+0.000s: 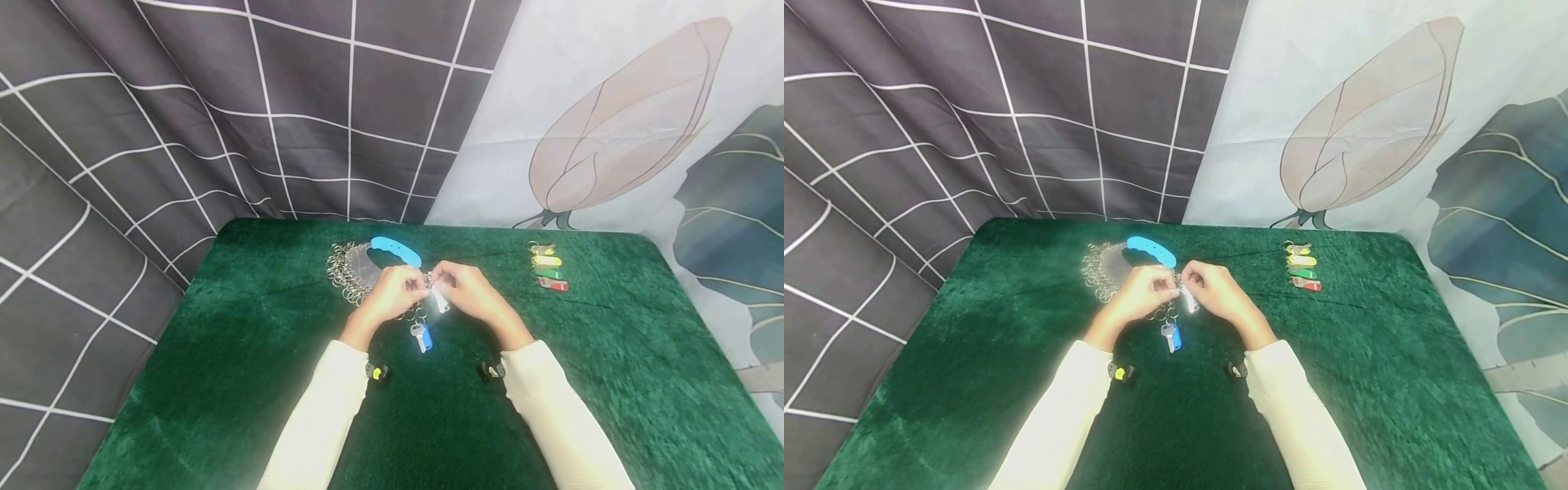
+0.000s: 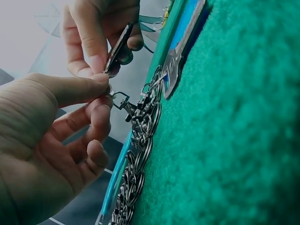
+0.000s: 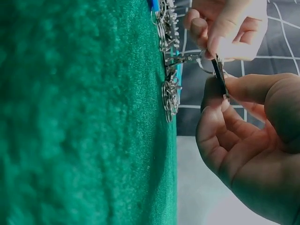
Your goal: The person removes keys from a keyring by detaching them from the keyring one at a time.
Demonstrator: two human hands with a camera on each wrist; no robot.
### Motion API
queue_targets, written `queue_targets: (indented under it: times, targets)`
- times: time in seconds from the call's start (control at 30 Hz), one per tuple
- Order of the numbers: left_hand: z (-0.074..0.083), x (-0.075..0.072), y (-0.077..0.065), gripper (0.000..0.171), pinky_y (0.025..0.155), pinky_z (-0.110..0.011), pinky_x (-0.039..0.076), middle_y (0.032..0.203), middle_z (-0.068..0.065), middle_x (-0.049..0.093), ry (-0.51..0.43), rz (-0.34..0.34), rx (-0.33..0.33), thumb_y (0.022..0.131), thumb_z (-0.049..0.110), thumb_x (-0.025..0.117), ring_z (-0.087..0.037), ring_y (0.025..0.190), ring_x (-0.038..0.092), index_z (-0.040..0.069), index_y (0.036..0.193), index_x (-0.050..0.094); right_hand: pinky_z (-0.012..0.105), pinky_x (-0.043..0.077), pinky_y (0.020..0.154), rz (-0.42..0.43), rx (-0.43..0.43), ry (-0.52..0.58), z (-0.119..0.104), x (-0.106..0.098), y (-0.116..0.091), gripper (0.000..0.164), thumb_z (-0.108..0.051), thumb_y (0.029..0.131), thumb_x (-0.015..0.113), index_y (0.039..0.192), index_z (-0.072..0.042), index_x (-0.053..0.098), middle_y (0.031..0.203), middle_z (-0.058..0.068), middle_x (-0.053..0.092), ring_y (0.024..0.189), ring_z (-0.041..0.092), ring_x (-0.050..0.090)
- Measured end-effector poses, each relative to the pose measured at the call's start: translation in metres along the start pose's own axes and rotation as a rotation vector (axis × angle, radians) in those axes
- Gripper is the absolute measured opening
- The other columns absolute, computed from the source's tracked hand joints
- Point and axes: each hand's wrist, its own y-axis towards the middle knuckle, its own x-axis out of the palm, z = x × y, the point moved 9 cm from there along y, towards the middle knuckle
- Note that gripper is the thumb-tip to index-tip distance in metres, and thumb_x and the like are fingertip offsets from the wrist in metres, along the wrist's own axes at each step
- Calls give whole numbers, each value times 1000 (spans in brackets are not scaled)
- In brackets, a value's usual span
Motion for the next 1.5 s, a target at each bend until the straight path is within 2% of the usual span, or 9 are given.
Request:
queue_targets:
  times: [0.13,0.33,0.47,0.7,0.87,1.1,1.37,1.5]
  targets:
    - [-4,2,0,13,64,-28,54,73,-2,67,20,-28,-39,80,11,73,-13,67,60,12,71,64,37,54,65,6,-24,-20,-1,0,0,13,-4,88,58,96,-11,66,83,6,68,71,19,59]
    - [-8,11,0,5,64,-28,54,74,-1,66,1,-98,-92,79,11,68,-13,68,61,11,76,65,36,53,61,-13,-2,21,0,1,0,16,0,86,57,97,-10,65,83,8,66,69,21,57]
    - [-9,16,0,8,66,-28,54,76,-2,66,-6,-125,-109,82,17,69,-13,70,61,11,78,65,36,53,62,-17,-10,14,-2,0,0,10,-6,91,59,98,-10,65,84,7,67,70,20,58]
    - [-6,15,1,6,69,-30,55,78,-4,68,-10,-94,-58,84,12,67,-14,72,62,10,79,66,35,53,61,-12,-34,5,-6,-1,0,8,-7,92,59,97,-10,65,85,7,67,68,19,58]
    - [-7,9,0,10,66,-30,54,74,-3,67,-89,-51,-38,82,7,70,-14,70,61,11,74,65,36,53,62,1,2,-5,-2,-1,0,11,-7,91,57,98,-10,64,85,7,67,70,20,58]
    - [-5,5,0,11,64,-29,53,73,-2,66,-107,-58,12,80,4,72,-14,68,60,11,73,66,38,53,63,17,19,-27,0,-1,1,8,-9,91,59,96,-10,65,85,7,68,69,20,58]
    - [-10,10,0,9,65,-27,54,73,-1,67,-81,-92,-40,80,9,73,-12,68,61,12,74,67,37,52,62,2,12,-7,-1,-1,0,7,-9,92,59,96,-10,65,85,7,68,68,20,57]
    - [-10,11,0,9,66,-27,54,73,1,67,-67,-81,-61,81,15,72,-11,68,61,15,73,68,36,52,62,0,-9,11,-3,0,0,9,-6,91,58,96,-10,65,85,8,67,69,20,57]
